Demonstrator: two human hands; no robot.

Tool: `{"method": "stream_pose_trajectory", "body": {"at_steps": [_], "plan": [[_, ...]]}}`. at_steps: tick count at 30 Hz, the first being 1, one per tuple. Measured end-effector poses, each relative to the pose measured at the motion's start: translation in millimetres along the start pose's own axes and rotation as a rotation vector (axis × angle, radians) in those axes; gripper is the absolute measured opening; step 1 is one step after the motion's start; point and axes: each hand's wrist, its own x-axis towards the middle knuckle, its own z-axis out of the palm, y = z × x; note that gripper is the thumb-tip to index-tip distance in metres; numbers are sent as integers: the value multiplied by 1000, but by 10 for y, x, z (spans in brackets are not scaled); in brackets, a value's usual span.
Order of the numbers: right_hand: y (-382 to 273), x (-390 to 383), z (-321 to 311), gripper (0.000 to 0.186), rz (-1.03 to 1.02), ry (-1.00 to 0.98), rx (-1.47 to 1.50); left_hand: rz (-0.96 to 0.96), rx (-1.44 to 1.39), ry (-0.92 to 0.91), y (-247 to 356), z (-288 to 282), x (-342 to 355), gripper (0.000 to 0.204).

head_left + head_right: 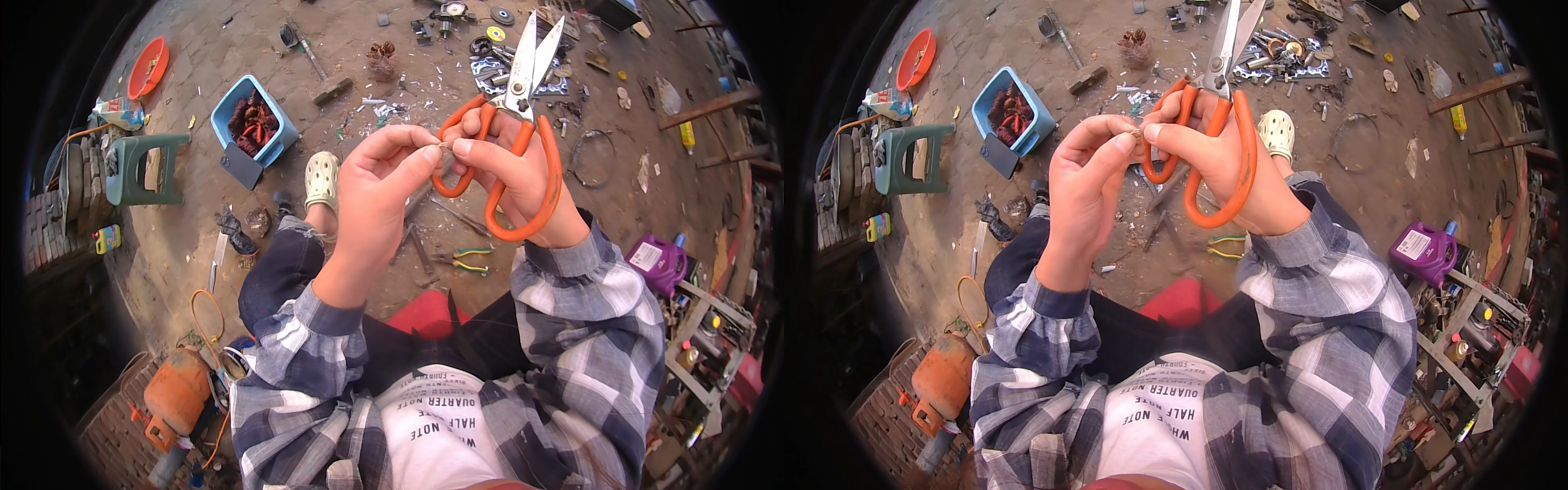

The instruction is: The person sits on the floor in a cluttered workshop and uses orange-handled shears to repeatedly cut and shape a small metal piece. They also use a hammer to strike the metal on a flat surface. The person continues cutting and adjusting the metal throughout the clip.

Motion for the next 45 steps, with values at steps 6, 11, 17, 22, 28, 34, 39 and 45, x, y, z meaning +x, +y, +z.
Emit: {"method": "stream_pose_trajectory", "body": {"at_steps": [6, 11, 17, 22, 28, 34, 39, 45], "plan": [[3, 7, -3, 20, 82, -28, 112, 23, -1, -43, 8, 15, 2, 13], [7, 5, 26, 21, -92, 48, -47, 40, 48, 18, 28, 47, -6, 9], [93, 28, 17, 26, -362, 77, -113, 15, 93, 67, -22, 0, 20, 8], [118, 35, 60, 26, -370, 92, -167, 4, 73, 68, -6, 0, 9, 8], [89, 21, 72, 23, -344, 111, -167, -1, 88, 70, -25, -17, 12, 8], [117, 30, 74, 26, -363, 129, -199, -12, 75, 65, -39, -29, 13, 9], [85, 7, 85, 29, -358, 139, -307, -12, 124, 77, -22, -3, 1, 6], [130, 16, 97, 29, -395, 176, -449, -46, 127, 89, -63, -15, 12, 6]]}}
